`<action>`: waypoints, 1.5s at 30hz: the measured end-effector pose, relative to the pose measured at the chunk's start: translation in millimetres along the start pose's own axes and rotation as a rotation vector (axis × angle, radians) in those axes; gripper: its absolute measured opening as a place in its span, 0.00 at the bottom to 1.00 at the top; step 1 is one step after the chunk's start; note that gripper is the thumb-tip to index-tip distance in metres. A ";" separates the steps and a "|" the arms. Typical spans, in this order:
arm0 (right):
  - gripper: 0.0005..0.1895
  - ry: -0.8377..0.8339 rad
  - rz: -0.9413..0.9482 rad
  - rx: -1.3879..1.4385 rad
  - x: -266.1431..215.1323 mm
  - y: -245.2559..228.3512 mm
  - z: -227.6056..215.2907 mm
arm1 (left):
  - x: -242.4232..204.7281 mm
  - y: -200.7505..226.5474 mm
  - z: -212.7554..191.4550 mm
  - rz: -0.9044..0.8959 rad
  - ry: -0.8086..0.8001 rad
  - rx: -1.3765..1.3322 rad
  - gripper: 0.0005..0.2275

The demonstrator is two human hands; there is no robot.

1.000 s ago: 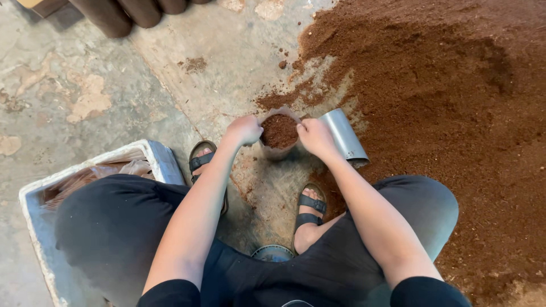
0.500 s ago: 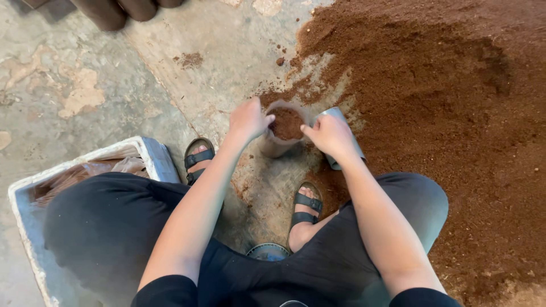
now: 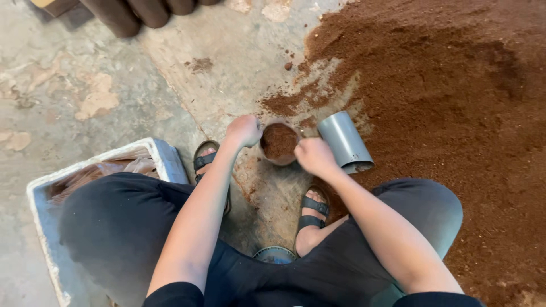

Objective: The person sits on the floor and fills small plastic bags with a brown granular substance from a pile. They use a cylindrical scoop to transfer the material into the bags and then tie the bags closed with their hands.

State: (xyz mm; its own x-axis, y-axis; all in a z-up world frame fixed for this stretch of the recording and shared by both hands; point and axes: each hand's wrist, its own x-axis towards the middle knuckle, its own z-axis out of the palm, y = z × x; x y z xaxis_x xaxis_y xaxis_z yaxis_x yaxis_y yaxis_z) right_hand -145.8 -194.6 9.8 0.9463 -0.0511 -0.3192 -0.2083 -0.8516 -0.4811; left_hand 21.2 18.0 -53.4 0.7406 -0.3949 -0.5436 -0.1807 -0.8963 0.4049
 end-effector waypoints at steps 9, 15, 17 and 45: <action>0.19 0.114 0.131 0.246 24.9 58.7 -22.5 | -22.2 21.6 15.3 0.126 0.067 -0.101 0.13; 0.14 0.255 0.103 0.334 12.5 37.1 -76.9 | -69.4 70.8 -50.1 0.234 0.215 -0.135 0.12; 0.14 0.266 0.077 0.387 6.8 47.1 -84.1 | -89.6 84.6 -79.4 0.270 0.222 -0.140 0.12; 0.20 0.316 0.014 0.314 27.7 35.8 -56.6 | -72.6 70.0 -61.5 0.218 0.335 -0.200 0.13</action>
State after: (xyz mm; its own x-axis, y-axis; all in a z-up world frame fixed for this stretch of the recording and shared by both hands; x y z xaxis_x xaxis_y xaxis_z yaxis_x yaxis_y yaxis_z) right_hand -113.1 -256.0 30.0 0.9617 -0.2602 -0.0858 -0.2407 -0.6524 -0.7186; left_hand -5.4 -3.8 59.7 0.8739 -0.4533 -0.1754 -0.2510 -0.7299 0.6358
